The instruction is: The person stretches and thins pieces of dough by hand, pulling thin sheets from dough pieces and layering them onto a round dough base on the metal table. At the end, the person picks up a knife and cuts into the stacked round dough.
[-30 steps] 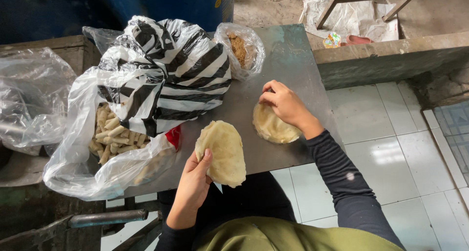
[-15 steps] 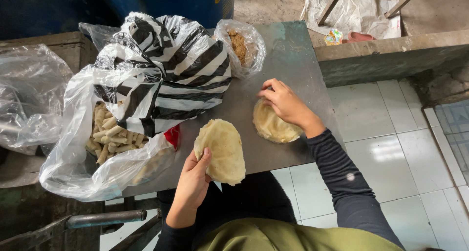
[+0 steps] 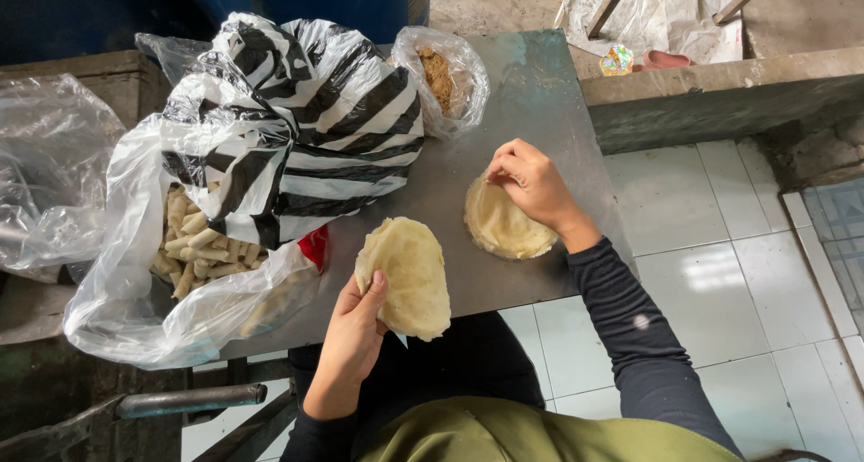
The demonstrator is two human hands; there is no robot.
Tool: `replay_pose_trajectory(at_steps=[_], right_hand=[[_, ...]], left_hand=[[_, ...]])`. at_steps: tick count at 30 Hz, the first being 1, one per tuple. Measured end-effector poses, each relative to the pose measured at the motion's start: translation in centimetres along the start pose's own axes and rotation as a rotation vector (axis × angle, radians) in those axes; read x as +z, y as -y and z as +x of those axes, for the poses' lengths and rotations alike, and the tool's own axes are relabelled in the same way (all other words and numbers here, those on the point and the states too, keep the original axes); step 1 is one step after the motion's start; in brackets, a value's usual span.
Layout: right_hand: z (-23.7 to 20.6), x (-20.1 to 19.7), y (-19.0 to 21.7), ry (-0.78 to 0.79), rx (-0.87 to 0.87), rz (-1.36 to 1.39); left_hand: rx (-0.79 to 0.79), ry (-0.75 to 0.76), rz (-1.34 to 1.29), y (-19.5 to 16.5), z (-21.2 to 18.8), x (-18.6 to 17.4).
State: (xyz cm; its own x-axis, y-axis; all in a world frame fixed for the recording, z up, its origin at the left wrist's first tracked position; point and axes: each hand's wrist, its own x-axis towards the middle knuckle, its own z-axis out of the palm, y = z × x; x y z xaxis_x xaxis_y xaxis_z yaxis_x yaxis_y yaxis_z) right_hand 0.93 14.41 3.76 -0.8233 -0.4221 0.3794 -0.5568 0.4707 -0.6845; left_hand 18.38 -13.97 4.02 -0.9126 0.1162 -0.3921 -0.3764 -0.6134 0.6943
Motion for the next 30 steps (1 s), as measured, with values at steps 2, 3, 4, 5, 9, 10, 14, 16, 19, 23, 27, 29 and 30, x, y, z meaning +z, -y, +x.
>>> replay_pose_trajectory(at_steps=[2, 3, 4, 5, 9, 10, 14, 16, 19, 23, 27, 29, 30], right_hand=[[0.3, 0.1, -0.1, 0.028, 0.056, 0.054], [0.4, 0.0, -0.1, 0.054, 0.062, 0.054], [0.4, 0.0, -0.1, 0.079, 0.069, 0.054], [0.2, 0.0, -0.1, 0.098, 0.048, 0.003], [-1.5, 0.5, 0.2, 0.015, 0.002, -0.182], [-2.3, 0.9, 0.4, -0.042, -0.003, -0.221], [-3.8, 3.2, 1.5, -0.009, -0.047, -0.685], [-3.8, 3.3, 2.7, 0.057, -0.013, -0.644], [-4.6, 1.4, 6.3, -0.099, -0.111, 0.021], [-6.0, 1.7, 12.4, 0.114, -0.050, 0.168], [-4.9, 2.6, 14.9, 0.179, 0.090, 0.277], [-4.3, 2.5, 15.2, 0.188, 0.120, 0.342], [-4.1, 2.5, 15.3, 0.189, 0.152, 0.368]], left_hand=[[-0.003, -0.001, 0.005, 0.1, 0.0, 0.0], [-0.003, -0.001, 0.008, 0.2, 0.0, 0.0], [-0.002, 0.003, 0.007, 0.3, 0.0, -0.1], [-0.001, 0.007, 0.007, 0.4, 0.1, -0.1], [0.006, 0.027, 0.004, 0.5, 0.4, 0.2], [-0.016, 0.059, -0.037, 0.5, 0.3, 0.4], [-0.039, 0.212, -0.244, -0.2, 0.8, 1.8], [-0.029, 0.282, -0.315, -0.7, 0.9, 2.7], [-0.009, 0.339, -0.351, -1.3, 1.0, 3.7], [0.029, 0.417, -0.352, -1.3, 0.5, 4.3], [0.128, 0.438, -0.216, -1.1, -0.1, 4.0], [0.082, 0.366, -0.271, -1.1, -0.1, 3.8], [0.057, 0.329, -0.299, -1.1, -0.2, 3.7]])
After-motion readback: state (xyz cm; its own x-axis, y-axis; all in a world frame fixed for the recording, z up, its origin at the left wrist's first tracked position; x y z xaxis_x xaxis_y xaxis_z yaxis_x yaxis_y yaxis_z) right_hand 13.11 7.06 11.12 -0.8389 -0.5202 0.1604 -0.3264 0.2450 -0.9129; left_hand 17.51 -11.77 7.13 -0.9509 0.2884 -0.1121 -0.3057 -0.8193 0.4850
